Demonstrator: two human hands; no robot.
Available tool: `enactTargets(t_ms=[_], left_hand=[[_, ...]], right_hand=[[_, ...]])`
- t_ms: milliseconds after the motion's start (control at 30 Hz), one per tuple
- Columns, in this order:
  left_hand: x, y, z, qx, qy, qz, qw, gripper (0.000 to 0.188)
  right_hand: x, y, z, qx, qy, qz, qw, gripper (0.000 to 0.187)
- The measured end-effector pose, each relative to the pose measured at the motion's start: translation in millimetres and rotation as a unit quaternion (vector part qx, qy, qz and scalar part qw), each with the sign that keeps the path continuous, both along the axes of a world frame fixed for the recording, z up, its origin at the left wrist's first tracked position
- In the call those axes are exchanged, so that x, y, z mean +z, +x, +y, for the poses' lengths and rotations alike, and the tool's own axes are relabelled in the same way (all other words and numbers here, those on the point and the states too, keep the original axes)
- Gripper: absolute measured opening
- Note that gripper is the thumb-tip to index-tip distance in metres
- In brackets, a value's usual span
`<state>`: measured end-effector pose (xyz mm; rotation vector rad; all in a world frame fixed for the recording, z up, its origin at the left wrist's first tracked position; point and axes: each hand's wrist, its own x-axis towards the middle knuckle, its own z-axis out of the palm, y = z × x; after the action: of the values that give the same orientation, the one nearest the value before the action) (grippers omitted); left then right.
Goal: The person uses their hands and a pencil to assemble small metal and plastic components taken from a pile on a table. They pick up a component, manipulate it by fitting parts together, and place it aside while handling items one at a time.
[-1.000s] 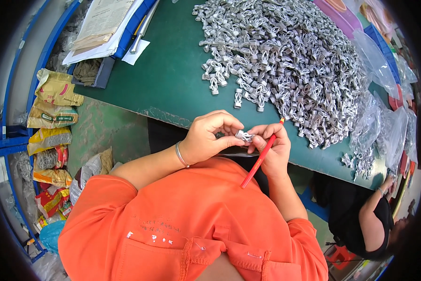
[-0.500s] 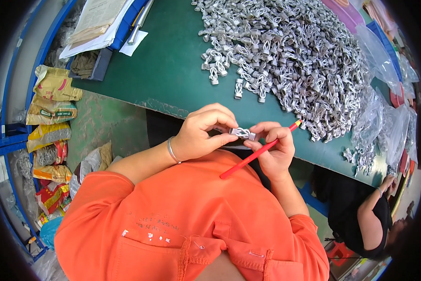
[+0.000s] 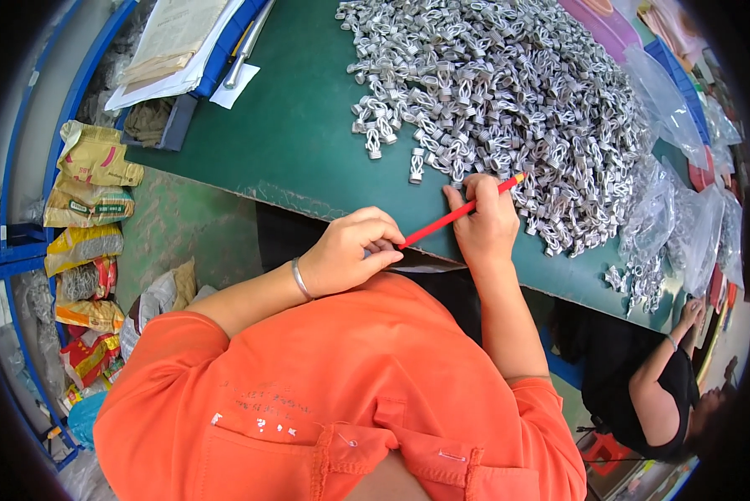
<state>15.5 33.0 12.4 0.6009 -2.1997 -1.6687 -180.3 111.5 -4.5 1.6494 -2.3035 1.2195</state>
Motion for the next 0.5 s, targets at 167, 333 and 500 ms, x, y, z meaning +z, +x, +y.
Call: enactTargets(t_ms=[167, 333, 500], left_hand=[[-4, 3, -8, 0.034, 0.019, 0.005, 0.999, 0.016], [-2, -11, -6, 0.062, 0.288, 0.067, 0.953, 0.027], [7, -20, -6, 0.07, 0.298, 0.041, 0.951, 0.021]], right_hand=[[0, -1, 10, 0.001, -0.031, -0.096, 0.995, 0.027], [8, 13, 29, 0.112, -0.056, -0.379, 0.917, 0.034], [8, 21, 34, 0.177, -0.085, -0.369, 0.909, 0.032]])
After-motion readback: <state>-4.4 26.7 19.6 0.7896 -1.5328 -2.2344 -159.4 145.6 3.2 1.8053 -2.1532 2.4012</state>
